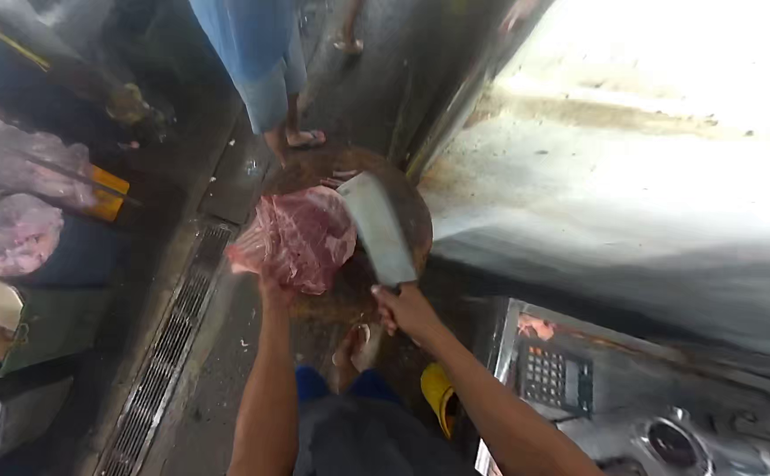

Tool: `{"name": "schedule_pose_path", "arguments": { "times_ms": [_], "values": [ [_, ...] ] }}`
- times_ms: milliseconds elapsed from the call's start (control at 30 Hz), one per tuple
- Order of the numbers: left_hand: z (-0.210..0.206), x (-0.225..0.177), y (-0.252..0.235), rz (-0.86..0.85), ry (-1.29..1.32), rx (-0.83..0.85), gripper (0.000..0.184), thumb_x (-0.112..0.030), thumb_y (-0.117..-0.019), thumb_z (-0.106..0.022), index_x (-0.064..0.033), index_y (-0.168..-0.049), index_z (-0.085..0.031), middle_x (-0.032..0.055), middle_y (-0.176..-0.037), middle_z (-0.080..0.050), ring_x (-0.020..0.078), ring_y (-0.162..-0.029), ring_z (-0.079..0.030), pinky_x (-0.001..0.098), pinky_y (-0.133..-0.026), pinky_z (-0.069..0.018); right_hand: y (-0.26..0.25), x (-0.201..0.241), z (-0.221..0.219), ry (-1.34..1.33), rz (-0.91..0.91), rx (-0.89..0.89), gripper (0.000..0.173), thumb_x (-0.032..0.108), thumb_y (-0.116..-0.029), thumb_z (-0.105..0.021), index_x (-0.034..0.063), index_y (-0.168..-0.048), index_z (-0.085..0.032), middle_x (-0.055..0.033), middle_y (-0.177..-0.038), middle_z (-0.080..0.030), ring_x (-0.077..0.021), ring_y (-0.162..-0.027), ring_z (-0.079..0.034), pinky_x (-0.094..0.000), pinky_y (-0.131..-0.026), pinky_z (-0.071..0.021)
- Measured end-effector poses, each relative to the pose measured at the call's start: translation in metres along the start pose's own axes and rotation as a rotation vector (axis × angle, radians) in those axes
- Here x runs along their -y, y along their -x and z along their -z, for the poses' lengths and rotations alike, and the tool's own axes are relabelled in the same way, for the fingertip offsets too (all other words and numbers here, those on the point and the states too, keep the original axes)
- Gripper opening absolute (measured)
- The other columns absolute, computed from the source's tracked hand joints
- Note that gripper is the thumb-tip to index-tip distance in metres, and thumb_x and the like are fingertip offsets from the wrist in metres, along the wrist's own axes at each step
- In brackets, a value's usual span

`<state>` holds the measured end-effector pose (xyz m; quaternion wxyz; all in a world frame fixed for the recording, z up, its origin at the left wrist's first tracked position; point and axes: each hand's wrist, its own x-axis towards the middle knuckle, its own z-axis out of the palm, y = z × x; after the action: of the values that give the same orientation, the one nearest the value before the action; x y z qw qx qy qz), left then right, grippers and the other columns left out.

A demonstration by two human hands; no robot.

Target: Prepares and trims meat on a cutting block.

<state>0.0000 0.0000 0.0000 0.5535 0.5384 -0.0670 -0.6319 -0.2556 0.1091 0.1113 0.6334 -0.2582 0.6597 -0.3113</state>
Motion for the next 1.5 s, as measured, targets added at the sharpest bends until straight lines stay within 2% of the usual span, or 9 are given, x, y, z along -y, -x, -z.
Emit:
{"name": "schedule_pose_path", "arguments": {
  "times_ms": [133, 300, 600, 733, 833, 1033, 1167, 1333, 1500],
  "values": [
    [-0.011, 0.002, 0.003, -0.016, 0.059, 0.068, 0.037, -0.039, -0.1094, -0.032, -0.0109, -0.109, -0.056, 0.0073, -0.078, -0.066, 0.0196, -0.068, -0.067, 0.0416, -0.062, -0.0594, -0.009, 0.029, -0.019, -0.478, 0.372, -0.166, 0.035, 0.022, -0.1096, -0.041, 0.0067, -0.081, -0.053, 0.0022, -0.051, -0.048, -0.0135, -0.04, -0.052, -0.0361, -0.045, -0.0566],
    [-0.005, 0.01, 0.005, -0.004, 0.072, 0.055, 0.03, -0.033, -0.1074, -0.037, -0.0084, -0.114, -0.053, 0.0107, -0.087, -0.065, 0.0237, -0.077, -0.067, 0.0463, -0.068, -0.0593, -0.023, -0.075, -0.044, 0.316, -0.309, 0.275, 0.04, 0.043, -0.102, -0.061, 0.0038, -0.109, -0.057, -0.0013, -0.068, -0.055, -0.0129, -0.052, -0.055, -0.0336, -0.054, -0.054],
    [0.008, 0.018, 0.016, 0.184, -0.019, 0.12, 0.054, -0.049, -0.1103, -0.032, -0.0049, -0.136, -0.05, 0.0191, -0.116, -0.067, 0.0315, -0.106, -0.067, 0.0548, -0.091, -0.057, -0.029, -0.064, 0.041, 0.064, -0.218, -0.019, 0.033, 0.033, -0.1039, -0.063, 0.0018, -0.107, -0.053, -0.0029, -0.061, -0.052, -0.015, -0.044, -0.053, -0.0334, -0.047, -0.0553],
    [0.022, -0.017, 0.041, 0.22, -1.042, 0.101, 0.055, -0.047, -0.1102, -0.04, 0.001, -0.127, -0.06, 0.0158, -0.101, -0.073, 0.0246, -0.086, -0.073, 0.0429, -0.075, -0.0614, -0.009, -0.084, 0.037, 0.019, -0.229, -0.024, 0.031, 0.032, -0.1042, -0.063, 0.0022, -0.099, -0.054, -0.003, -0.059, -0.052, -0.0149, -0.042, -0.052, -0.0327, -0.045, -0.0543],
    [-0.013, -0.064, 0.064, -0.109, -1.723, 0.154, 0.043, -0.039, -0.1059, -0.05, -0.0048, -0.123, -0.069, 0.0187, -0.11, -0.072, 0.0352, -0.104, -0.07, 0.0598, -0.094, -0.0535, 0.0, -0.094, 0.025, 0.073, -0.251, 0.003, 0.031, 0.032, -0.1044, -0.063, 0.0024, -0.098, -0.056, -0.0031, -0.06, -0.053, -0.0146, -0.043, -0.053, -0.0318, -0.046, -0.0541],
    [-0.066, -0.036, 0.001, -0.509, -2.068, 0.556, 0.025, -0.028, -0.1003, -0.062, -0.0104, -0.113, -0.074, 0.0144, -0.116, -0.07, 0.0352, -0.108, -0.068, 0.0595, -0.093, -0.0547, -0.021, -0.063, -0.012, 0.253, -0.165, 0.004, 0.036, 0.039, -0.102, -0.063, 0.0026, -0.103, -0.058, -0.0049, -0.066, -0.057, -0.016, -0.047, -0.057, -0.0346, -0.049, -0.0556],
    [-0.073, -0.03, 0.006, -0.351, -2.348, 0.51, 0.028, -0.023, -0.1002, -0.058, -0.0061, -0.121, -0.069, 0.0177, -0.128, -0.066, 0.0402, -0.115, -0.065, 0.0619, -0.091, -0.0546, -0.05, -0.043, -0.032, 0.438, -0.148, -0.022, 0.041, 0.044, -0.1011, -0.061, 0.0035, -0.109, -0.061, -0.0087, -0.075, -0.061, -0.0192, -0.054, -0.06, -0.0394, -0.054, -0.0555],
    [-0.096, -0.039, 0.036, -0.073, -2.317, 0.337, 0.032, -0.014, -0.0962, -0.062, 0.002, -0.123, -0.066, 0.0258, -0.127, -0.064, 0.0455, -0.114, -0.064, 0.0652, -0.084, -0.0544, -0.062, -0.029, -0.054, 0.804, -0.243, -0.073, 0.047, 0.041, -0.1012, -0.06, -0.0033, -0.115, -0.067, -0.0252, -0.114, -0.068, -0.0385, -0.103, -0.07, -0.0595, -0.09, -0.0554],
    [-0.107, -0.044, 0.031, 0.085, -2.396, 0.428, 0.041, -0.027, -0.0999, -0.058, 0.0051, -0.124, -0.063, 0.0283, -0.129, -0.061, 0.0462, -0.119, -0.061, 0.0662, -0.086, -0.052, -0.068, -0.046, -0.065, 0.956, -0.319, -0.192, 0.047, 0.039, -0.1032, -0.055, -0.0044, -0.117, -0.067, -0.0262, -0.123, -0.066, -0.038, -0.11, -0.069, -0.0568, -0.092, -0.056]
  ]
}}
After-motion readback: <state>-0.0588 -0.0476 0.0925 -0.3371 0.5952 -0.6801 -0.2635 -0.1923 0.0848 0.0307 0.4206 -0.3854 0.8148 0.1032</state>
